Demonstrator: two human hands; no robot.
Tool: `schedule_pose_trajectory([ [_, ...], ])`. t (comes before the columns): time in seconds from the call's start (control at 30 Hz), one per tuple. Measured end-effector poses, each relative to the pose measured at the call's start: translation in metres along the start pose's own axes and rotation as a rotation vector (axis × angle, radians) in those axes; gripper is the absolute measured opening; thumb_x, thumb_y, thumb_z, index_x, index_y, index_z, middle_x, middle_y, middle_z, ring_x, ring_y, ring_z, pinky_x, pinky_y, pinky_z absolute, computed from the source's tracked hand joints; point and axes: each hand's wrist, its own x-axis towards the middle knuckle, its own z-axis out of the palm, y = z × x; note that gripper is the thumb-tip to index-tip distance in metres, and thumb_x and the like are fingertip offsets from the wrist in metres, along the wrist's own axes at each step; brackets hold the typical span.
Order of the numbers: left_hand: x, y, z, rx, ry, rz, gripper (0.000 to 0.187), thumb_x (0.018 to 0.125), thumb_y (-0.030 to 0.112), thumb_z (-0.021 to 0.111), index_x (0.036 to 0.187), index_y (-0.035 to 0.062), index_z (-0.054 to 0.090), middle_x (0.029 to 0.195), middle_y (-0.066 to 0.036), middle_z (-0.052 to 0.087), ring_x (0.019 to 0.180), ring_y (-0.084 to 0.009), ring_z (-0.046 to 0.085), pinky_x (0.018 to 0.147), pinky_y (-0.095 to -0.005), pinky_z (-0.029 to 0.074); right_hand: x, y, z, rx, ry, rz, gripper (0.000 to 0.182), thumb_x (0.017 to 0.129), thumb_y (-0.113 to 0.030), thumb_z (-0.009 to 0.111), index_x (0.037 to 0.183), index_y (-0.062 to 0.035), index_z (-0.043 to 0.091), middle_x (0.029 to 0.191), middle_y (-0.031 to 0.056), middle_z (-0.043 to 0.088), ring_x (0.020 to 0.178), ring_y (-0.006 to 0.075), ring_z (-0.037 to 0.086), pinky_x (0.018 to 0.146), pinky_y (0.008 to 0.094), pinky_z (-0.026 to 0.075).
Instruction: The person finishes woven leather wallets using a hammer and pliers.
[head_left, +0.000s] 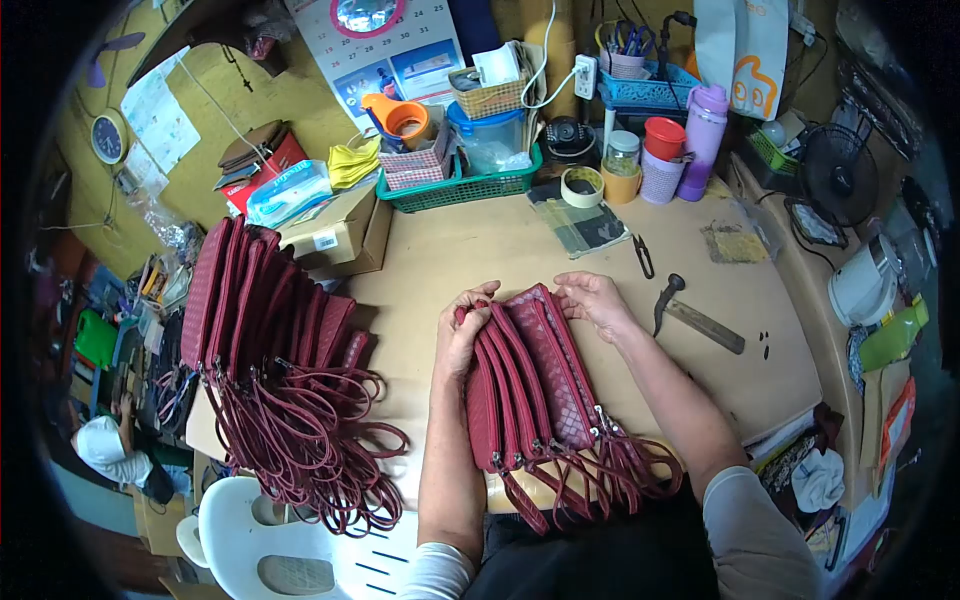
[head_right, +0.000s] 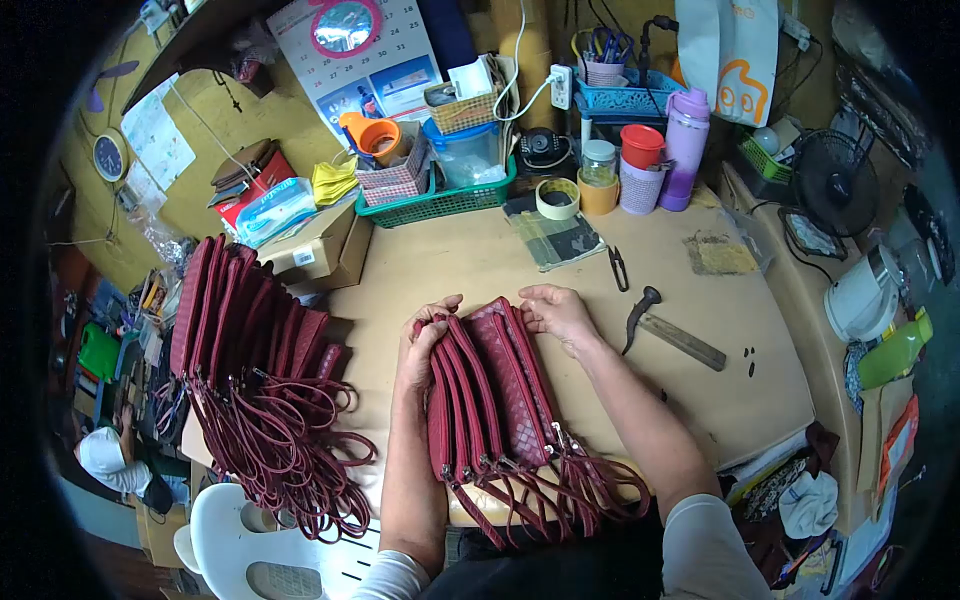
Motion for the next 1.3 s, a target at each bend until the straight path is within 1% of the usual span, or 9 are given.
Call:
schedule_pose_trajectory([
  [0.27,-0.002,0.001,-0.001,0.011,-0.015,-0.022,0.019,0.077,0.014,0.058,0.088,-0.0011,0.062,0.122,-0.019,0.059,0.114,-0.0247,0.052,0.102,-0.0356,0.037,0.011,-0.005,0.007,-0.496,0.025,-0.069,0.021,0.091,-0.024,0.064,0.087,-0.0035,0.066,0.075,0.0061,0.067,0.071,0.0157,0.064,0.062,0.0288,0.050],
  [0.37,-0.001,0.001,0.000,0.023,0.004,-0.029,0.021,0.078,0.014,0.057,0.088,-0.0027,0.063,0.121,-0.021,0.059,0.114,-0.0247,0.053,0.101,-0.0348,0.037,-0.003,-0.009,0.016,-0.926,0.204,-0.410,0.022,0.089,-0.023,0.062,0.084,-0.0015,0.063,0.074,0.0133,0.067,0.072,0.0251,0.065,0.066,0.0382,0.050],
  [0.6,-0.001,-0.001,-0.001,0.044,-0.016,-0.010,0.020,0.078,0.014,0.056,0.088,-0.0026,0.062,0.118,-0.021,0.059,0.114,-0.0243,0.053,0.101,-0.0344,0.037,0.010,-0.003,0.014,-0.951,0.173,-0.326,0.024,0.090,-0.023,0.058,0.088,0.0006,0.063,0.080,0.0190,0.067,0.077,0.0321,0.066,0.074,0.0448,0.048],
  [0.7,-0.001,0.000,0.000,0.018,-0.011,-0.008,0.020,0.078,0.013,0.056,0.088,-0.0028,0.062,0.118,-0.021,0.059,0.113,-0.0237,0.053,0.100,-0.0340,0.037,0.033,0.016,-0.007,-0.700,0.113,-0.448,0.025,0.093,-0.023,0.057,0.080,-0.0015,0.060,0.069,0.0112,0.063,0.062,0.0224,0.060,0.059,0.0380,0.047],
  [0.77,-0.002,0.001,0.000,-0.011,-0.002,-0.010,0.020,0.079,0.013,0.056,0.088,-0.0029,0.063,0.119,-0.020,0.059,0.112,-0.0233,0.054,0.100,-0.0338,0.038,0.021,-0.009,-0.012,-0.071,0.063,-0.101,0.025,0.094,-0.023,0.056,0.074,-0.0078,0.056,0.060,-0.0014,0.050,0.051,0.0089,0.045,0.046,0.0272,0.035],
  [0.8,-0.001,0.002,0.000,-0.002,-0.006,-0.013,0.020,0.078,0.013,0.056,0.088,-0.0029,0.063,0.119,-0.020,0.059,0.111,-0.0228,0.054,0.099,-0.0332,0.038,0.016,-0.012,-0.016,0.070,0.079,-0.138,0.023,0.094,-0.023,0.059,0.074,-0.0134,0.052,0.061,-0.0093,0.039,0.048,0.0020,0.032,0.042,0.0209,0.023],
  [1.07,-0.001,0.003,0.000,0.013,0.000,-0.039,0.019,0.078,0.013,0.056,0.088,-0.0025,0.063,0.118,-0.019,0.060,0.110,-0.0221,0.055,0.098,-0.0320,0.039,0.009,-0.016,-0.015,-0.495,-0.045,-0.303,0.014,0.090,-0.017,0.067,0.089,-0.0024,0.068,0.073,-0.0006,0.062,0.061,0.0060,0.053,0.054,0.0218,0.044],
  [1.13,0.000,0.000,-0.002,0.027,-0.014,-0.021,0.019,0.078,0.013,0.057,0.088,-0.0024,0.063,0.118,-0.019,0.061,0.110,-0.0226,0.055,0.099,-0.0327,0.038,0.012,-0.027,-0.009,-0.619,-0.115,-0.074,0.018,0.089,-0.013,0.068,0.099,0.0014,0.071,0.081,0.0036,0.068,0.067,0.0091,0.059,0.060,0.0248,0.050],
  [1.3,0.000,0.000,-0.001,0.028,-0.001,-0.034,0.019,0.078,0.012,0.057,0.088,-0.0025,0.063,0.118,-0.020,0.061,0.111,-0.0228,0.055,0.100,-0.0333,0.038,0.026,-0.053,-0.005,-0.745,-0.281,-0.009,0.014,0.087,-0.011,0.066,0.092,0.0012,0.072,0.076,0.0043,0.069,0.067,0.0096,0.061,0.060,0.0264,0.050],
])
